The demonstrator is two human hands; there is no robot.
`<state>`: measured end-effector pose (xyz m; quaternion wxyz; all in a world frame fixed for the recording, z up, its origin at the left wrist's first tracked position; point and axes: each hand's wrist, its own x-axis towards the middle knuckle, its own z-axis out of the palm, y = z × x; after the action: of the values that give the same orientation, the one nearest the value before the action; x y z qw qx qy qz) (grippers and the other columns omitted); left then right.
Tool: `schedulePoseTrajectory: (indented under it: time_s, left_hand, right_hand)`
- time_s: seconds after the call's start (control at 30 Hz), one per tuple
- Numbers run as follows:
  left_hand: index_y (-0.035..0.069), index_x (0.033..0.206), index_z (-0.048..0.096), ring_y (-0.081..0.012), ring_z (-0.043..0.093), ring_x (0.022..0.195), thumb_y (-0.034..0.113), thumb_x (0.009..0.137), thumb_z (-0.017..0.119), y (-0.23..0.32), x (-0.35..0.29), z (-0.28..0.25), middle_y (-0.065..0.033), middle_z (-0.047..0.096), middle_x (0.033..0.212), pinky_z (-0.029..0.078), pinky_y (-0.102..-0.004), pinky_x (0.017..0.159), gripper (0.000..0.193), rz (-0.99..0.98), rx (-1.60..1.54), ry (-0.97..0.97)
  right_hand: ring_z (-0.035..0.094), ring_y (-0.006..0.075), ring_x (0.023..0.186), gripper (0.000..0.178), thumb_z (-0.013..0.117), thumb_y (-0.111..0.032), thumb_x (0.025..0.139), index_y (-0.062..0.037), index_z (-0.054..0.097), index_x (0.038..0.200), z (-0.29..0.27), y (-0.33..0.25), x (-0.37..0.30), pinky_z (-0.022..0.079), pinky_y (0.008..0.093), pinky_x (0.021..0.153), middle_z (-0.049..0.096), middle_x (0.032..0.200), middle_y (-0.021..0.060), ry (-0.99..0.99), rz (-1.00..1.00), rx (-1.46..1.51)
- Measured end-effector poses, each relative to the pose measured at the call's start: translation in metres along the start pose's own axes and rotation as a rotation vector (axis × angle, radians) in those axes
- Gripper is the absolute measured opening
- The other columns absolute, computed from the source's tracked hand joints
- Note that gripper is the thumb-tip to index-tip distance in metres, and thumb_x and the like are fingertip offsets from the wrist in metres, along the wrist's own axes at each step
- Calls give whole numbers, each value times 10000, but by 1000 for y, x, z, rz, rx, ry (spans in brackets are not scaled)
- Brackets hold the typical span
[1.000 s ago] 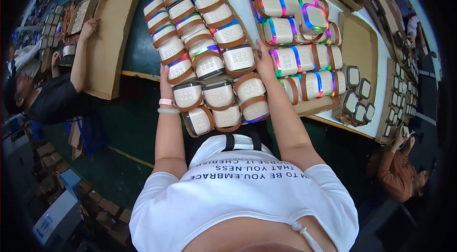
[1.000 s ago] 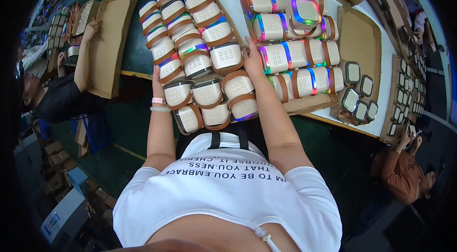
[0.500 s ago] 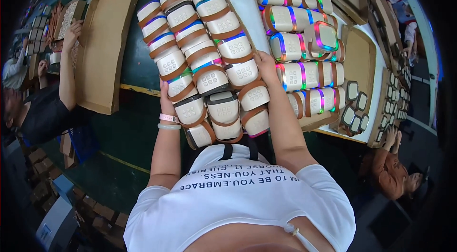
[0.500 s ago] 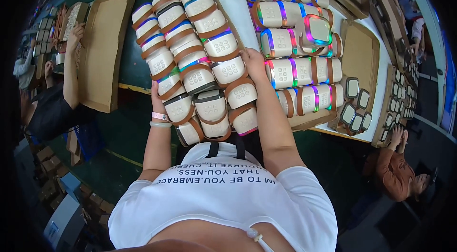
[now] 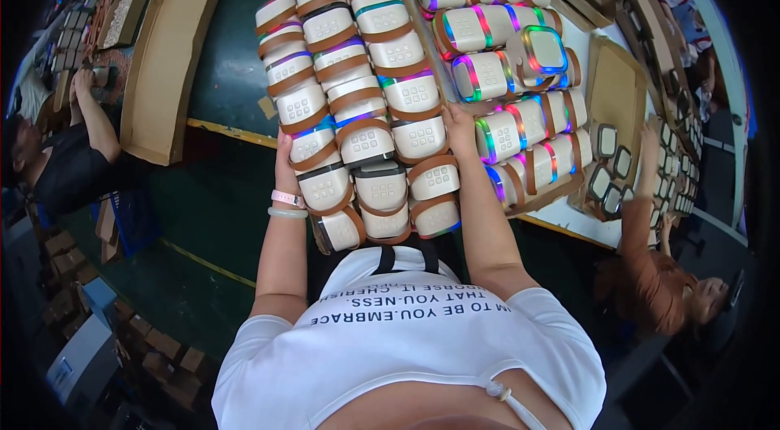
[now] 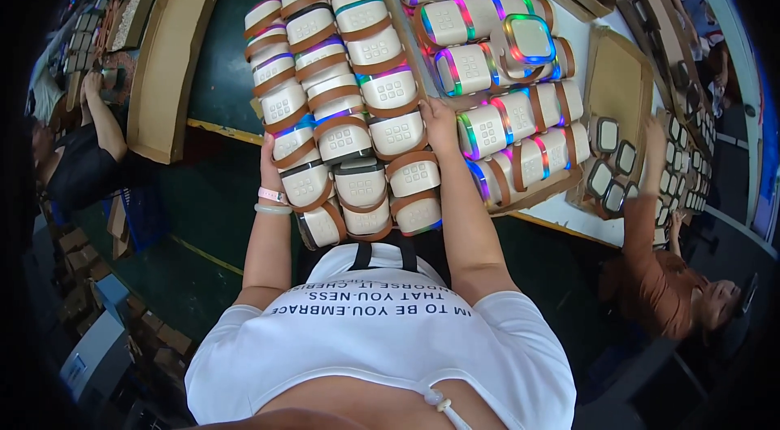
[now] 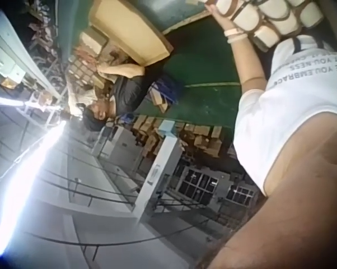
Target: Packaging and organizing small electronic LED devices into cardboard trays on a factory production line.
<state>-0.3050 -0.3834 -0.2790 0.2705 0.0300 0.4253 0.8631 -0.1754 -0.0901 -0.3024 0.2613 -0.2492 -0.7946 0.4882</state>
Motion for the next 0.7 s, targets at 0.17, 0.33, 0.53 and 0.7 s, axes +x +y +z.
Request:
schedulePoseTrajectory:
  time_s: [0.17, 0.33, 0.53, 0.7]
  left_hand:
    - [95, 1376, 361, -244, 524, 1159, 337, 926, 425, 15, 1, 14, -116, 499, 1302, 445, -373, 960, 515, 67, 136, -72]
    - [75, 1372, 367, -242, 537, 1139, 349, 934, 421, 18, 4, 19, -111, 511, 1287, 450, -361, 947, 520, 65, 229, -66]
    - [15, 1414, 305, -238, 517, 1172, 236, 938, 435, 27, 15, 12, -138, 474, 1331, 434, -343, 970, 541, 68, 249, -62]
    - [32, 1377, 368, -224, 525, 1145, 290, 944, 430, 36, 27, 18, -115, 506, 1294, 421, -341, 965, 508, 42, 292, -1]
  right_hand:
    - [580, 130, 774, 230, 519, -148, 929, 23, 617, 1047, 4, 7, -14, 458, 285, 725, 650, 814, 113, 65, 13, 24]
    - [604, 285, 796, 208, 543, -142, 892, 15, 636, 994, 4, 9, -17, 451, 346, 739, 628, 845, 191, 88, 80, 95]
    - [594, 278, 805, 216, 542, -158, 900, 12, 634, 995, 4, -1, -19, 447, 342, 748, 627, 870, 183, 68, 189, 124]
    - [594, 277, 816, 228, 539, -166, 905, 19, 624, 1008, 6, -9, -15, 446, 343, 749, 624, 882, 184, 69, 199, 83]
